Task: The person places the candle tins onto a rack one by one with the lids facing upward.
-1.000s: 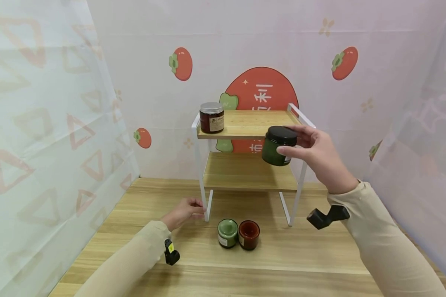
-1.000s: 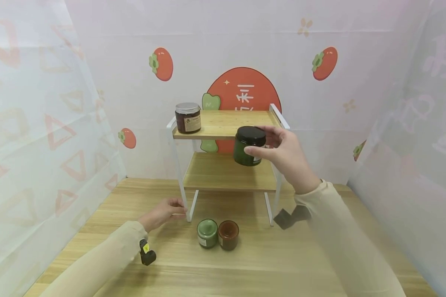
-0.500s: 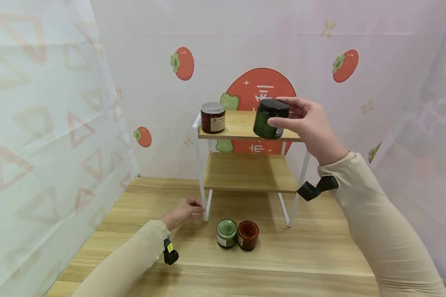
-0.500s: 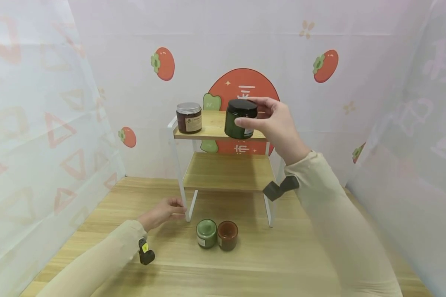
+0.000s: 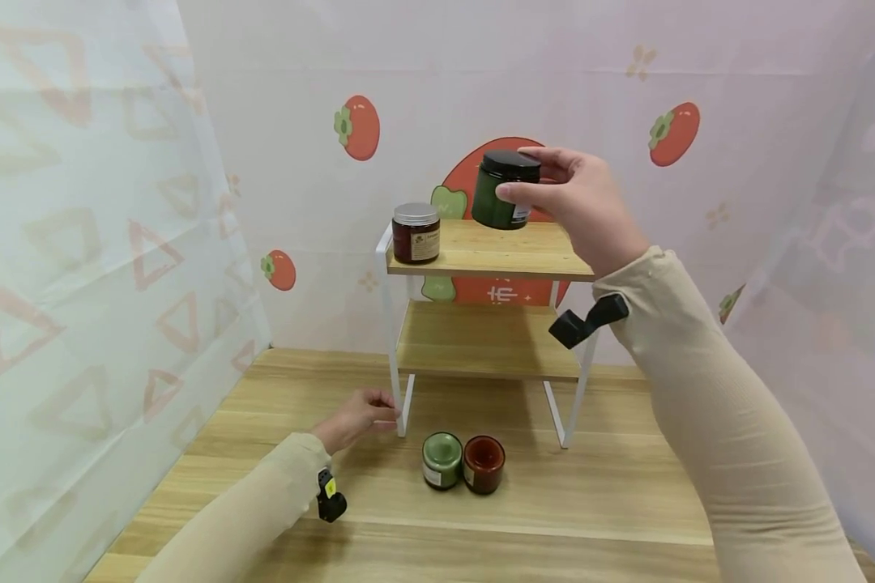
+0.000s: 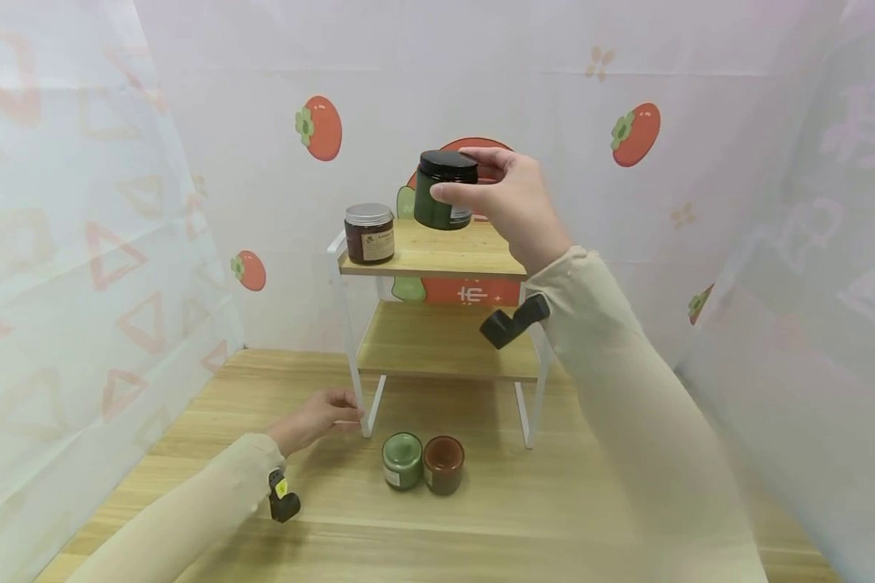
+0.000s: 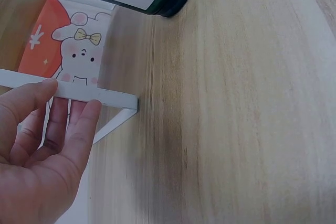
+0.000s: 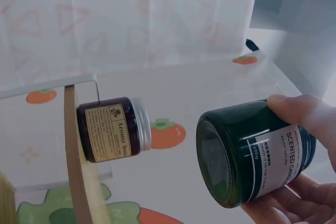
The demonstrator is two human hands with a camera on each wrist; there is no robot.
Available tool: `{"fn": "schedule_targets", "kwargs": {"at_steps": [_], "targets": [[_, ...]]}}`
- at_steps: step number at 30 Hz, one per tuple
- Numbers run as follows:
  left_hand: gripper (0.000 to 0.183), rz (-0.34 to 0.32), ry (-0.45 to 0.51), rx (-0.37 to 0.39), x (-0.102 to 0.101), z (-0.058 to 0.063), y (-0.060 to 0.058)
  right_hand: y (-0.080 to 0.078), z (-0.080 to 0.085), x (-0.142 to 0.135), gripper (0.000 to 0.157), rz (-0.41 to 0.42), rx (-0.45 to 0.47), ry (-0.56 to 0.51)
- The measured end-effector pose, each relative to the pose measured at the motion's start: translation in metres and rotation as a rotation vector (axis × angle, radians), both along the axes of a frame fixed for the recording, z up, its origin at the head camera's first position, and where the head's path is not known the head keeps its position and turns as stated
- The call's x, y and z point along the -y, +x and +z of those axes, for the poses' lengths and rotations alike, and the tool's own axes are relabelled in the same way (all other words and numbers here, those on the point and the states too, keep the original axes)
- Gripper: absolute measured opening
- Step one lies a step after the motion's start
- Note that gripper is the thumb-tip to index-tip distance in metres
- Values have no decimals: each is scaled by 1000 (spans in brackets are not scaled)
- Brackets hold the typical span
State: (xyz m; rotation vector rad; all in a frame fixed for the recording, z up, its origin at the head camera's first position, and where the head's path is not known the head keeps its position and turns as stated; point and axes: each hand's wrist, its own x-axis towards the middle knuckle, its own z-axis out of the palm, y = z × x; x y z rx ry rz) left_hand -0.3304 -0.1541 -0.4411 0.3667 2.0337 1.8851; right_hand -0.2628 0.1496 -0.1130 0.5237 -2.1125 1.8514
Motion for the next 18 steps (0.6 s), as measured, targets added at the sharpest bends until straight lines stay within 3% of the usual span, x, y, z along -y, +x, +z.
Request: {"fn": "schedule_targets", "kwargs": {"at_steps": [18], "targets": [[7, -14, -15, -23, 2, 0, 1, -32, -12, 18, 59, -20, 38, -44]]}}
